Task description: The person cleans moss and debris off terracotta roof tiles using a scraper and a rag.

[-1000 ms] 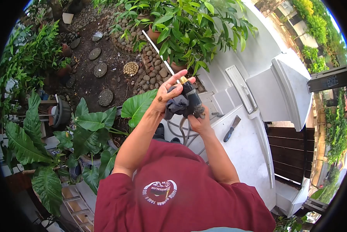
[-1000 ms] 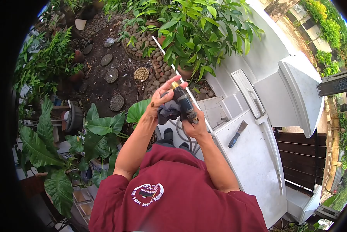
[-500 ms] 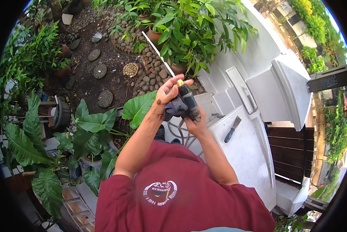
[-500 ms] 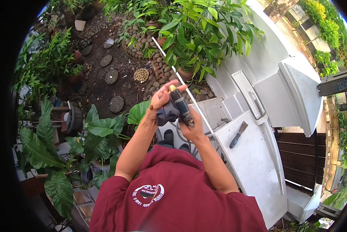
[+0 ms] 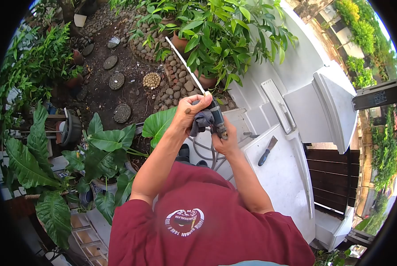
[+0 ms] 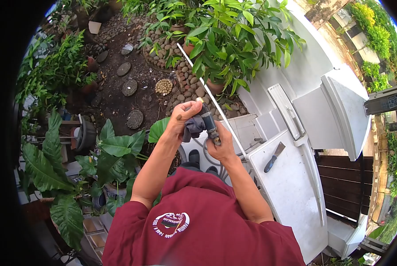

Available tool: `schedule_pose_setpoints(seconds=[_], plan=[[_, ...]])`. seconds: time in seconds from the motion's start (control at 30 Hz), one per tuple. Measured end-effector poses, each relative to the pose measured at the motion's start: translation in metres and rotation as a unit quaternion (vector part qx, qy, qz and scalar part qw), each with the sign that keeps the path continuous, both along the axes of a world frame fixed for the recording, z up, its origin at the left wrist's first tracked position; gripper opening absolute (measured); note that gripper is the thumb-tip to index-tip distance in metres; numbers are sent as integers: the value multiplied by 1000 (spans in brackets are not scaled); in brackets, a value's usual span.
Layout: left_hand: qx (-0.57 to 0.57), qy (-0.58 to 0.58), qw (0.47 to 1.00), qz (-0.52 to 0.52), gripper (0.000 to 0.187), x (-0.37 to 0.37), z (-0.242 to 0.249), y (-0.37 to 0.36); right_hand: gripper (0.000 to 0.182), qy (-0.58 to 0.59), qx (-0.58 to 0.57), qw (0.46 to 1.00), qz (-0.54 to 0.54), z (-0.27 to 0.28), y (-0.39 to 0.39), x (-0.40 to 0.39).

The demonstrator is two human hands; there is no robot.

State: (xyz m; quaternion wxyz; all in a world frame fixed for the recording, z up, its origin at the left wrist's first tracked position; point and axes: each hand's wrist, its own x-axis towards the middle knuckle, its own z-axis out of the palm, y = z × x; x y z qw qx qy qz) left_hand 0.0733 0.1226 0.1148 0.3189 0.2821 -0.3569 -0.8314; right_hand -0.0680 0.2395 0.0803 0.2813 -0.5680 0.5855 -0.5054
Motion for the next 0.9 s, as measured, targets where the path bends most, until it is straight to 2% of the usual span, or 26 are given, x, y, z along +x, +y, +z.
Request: schedule_pose_setpoints(seconds=[0.03, 0.07, 0.17, 0.2, 0.3, 0.4, 0.5, 0.7, 0.9], plan=[[-8, -19, 1000, 15, 49, -1, 3, 0, 34, -2, 3, 1000, 1, 1, 0, -1], [-9, 8, 1000, -26, 50, 4, 8, -2, 33, -5, 8, 1000, 2, 1, 0, -1], [12, 128, 991, -30, 52, 2, 4, 6, 33, -85, 14, 995, 52, 6, 0, -3], [21, 149, 987, -60, 53, 5, 3, 4, 33, -72, 11, 996, 46, 6, -1, -4], [45, 135, 989, -24, 51, -1, 2, 6, 35, -32, 9, 999, 25, 7, -2, -1], [30, 8, 999, 11, 50, -1, 0, 8, 35, 1, 8, 1000, 10, 15, -4, 4], [5, 24, 999, 40, 45, -3, 7, 10, 35, 10, 8, 1000, 11, 17, -6, 4], [-23, 53, 998, 24, 44, 0, 2, 11, 34, -24, 35, 999, 32, 6, -6, 0], [10, 78, 997, 26, 42, 4, -4, -2, 31, -29, 18, 999, 28, 14, -19, 8]])
